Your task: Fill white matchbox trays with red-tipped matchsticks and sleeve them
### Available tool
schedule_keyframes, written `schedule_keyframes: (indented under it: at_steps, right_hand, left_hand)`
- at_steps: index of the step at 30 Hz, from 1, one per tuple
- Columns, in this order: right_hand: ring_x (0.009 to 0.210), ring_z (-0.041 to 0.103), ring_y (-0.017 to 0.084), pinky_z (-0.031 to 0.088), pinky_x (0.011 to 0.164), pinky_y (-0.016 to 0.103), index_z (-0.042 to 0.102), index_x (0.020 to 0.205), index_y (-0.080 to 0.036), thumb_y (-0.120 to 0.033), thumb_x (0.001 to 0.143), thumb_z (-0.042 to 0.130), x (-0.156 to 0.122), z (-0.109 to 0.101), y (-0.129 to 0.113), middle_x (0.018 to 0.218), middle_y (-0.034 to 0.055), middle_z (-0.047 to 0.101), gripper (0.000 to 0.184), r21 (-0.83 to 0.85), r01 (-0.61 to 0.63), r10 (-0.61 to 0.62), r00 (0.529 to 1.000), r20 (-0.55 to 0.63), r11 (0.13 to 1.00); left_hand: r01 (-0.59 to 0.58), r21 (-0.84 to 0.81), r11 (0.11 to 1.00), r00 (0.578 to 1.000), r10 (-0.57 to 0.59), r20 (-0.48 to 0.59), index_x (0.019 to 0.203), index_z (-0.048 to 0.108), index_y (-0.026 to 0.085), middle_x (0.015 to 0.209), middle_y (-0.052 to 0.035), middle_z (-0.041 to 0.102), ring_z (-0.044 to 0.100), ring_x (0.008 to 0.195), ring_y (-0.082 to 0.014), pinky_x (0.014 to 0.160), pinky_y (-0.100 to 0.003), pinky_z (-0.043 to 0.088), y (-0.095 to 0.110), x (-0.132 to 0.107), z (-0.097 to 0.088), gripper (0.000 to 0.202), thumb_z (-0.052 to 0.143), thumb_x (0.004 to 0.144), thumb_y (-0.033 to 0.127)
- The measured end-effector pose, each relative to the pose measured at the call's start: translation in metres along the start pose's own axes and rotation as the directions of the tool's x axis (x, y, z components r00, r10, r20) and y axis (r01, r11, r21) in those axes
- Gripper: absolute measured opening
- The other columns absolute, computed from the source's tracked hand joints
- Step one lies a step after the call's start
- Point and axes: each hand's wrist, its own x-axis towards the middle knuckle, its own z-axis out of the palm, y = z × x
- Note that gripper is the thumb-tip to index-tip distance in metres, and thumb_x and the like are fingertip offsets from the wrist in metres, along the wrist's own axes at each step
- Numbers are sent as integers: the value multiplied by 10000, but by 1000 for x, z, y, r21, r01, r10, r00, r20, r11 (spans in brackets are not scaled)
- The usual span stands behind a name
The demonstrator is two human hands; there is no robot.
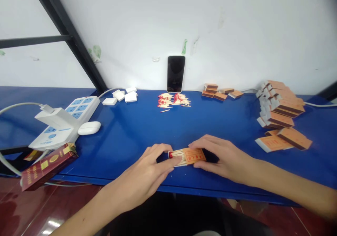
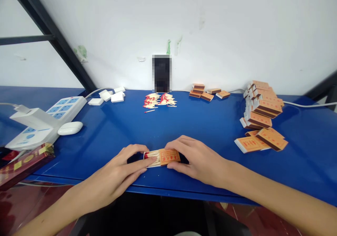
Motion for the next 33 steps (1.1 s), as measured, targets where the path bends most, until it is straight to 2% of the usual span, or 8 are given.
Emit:
schedule_keyframes:
  at_steps: [5,14,21,24,26,28,30,33]
  right_hand:
    - [983,653,187,568,848,333,596,1142,-213,-297,913,624,5,11,-8,1072,85,701,246,46,159,-154,983,-95,986]
    - [1011,654,187,571,871,329,573,1146,-217,-225,886,656,7,7,-23,1084,84,702,273,-74,252,-262,904,-337,965]
    - [1032,667,172,557,922,289,589,1091,-184,-194,911,612,-10,0,-51,1082,105,706,182,-49,299,-297,886,-355,953]
    - [1074,658,201,555,930,314,580,1156,-198,-197,903,613,-37,-19,-49,1141,120,696,255,-215,219,-283,896,-341,952]
    - [1043,665,217,557,907,340,590,1174,-249,-191,874,640,-63,-39,-34,1153,92,694,310,-373,-7,-154,904,-398,928]
    - [974,676,234,553,880,382,611,1153,-282,-212,858,647,-92,-58,-10,1108,67,702,305,-494,-249,-78,832,-550,833]
    - [902,679,237,554,823,388,628,1135,-259,-252,866,644,-117,-71,19,1010,65,716,269,-571,-428,-100,734,-672,700]
    - [1035,646,301,526,856,458,649,1062,-217,-341,905,592,-138,-74,51,1078,102,708,208,-668,-420,-20,838,-546,614]
  left_hand:
    - [97,-247,964,991,-117,-68,1414,485,327,1298,-53,608,607,1149,-218,976,-357,530,-1,1,-2,520,633,915,324]
    - [234,-563,793,940,-332,-77,1345,542,342,1320,-8,619,604,1174,-210,993,-353,523,11,7,2,363,512,983,348]
    - [150,-791,593,989,-74,132,1496,337,353,1364,-81,586,621,1165,-246,913,-369,564,21,20,7,560,517,971,422]
    - [97,-673,733,990,-2,141,1512,300,351,1285,-76,620,630,1123,-217,921,-339,551,19,21,-1,549,445,992,456]
    - [91,-457,885,995,-58,87,1518,294,346,1221,-64,633,627,1087,-203,948,-339,526,5,21,-8,524,386,1012,447]
    - [148,-167,975,989,-151,-5,1503,337,338,1271,-69,596,590,1140,-240,1001,-394,485,-17,22,-15,535,415,991,472]
    - [266,112,957,963,-259,-72,1476,401,330,1340,-85,545,536,1213,-311,1050,-512,417,-46,26,-23,561,417,960,549]
    - [395,411,822,919,-345,-194,1428,491,248,1402,-161,478,452,1275,-417,1015,-616,380,-92,37,-36,633,339,939,620]
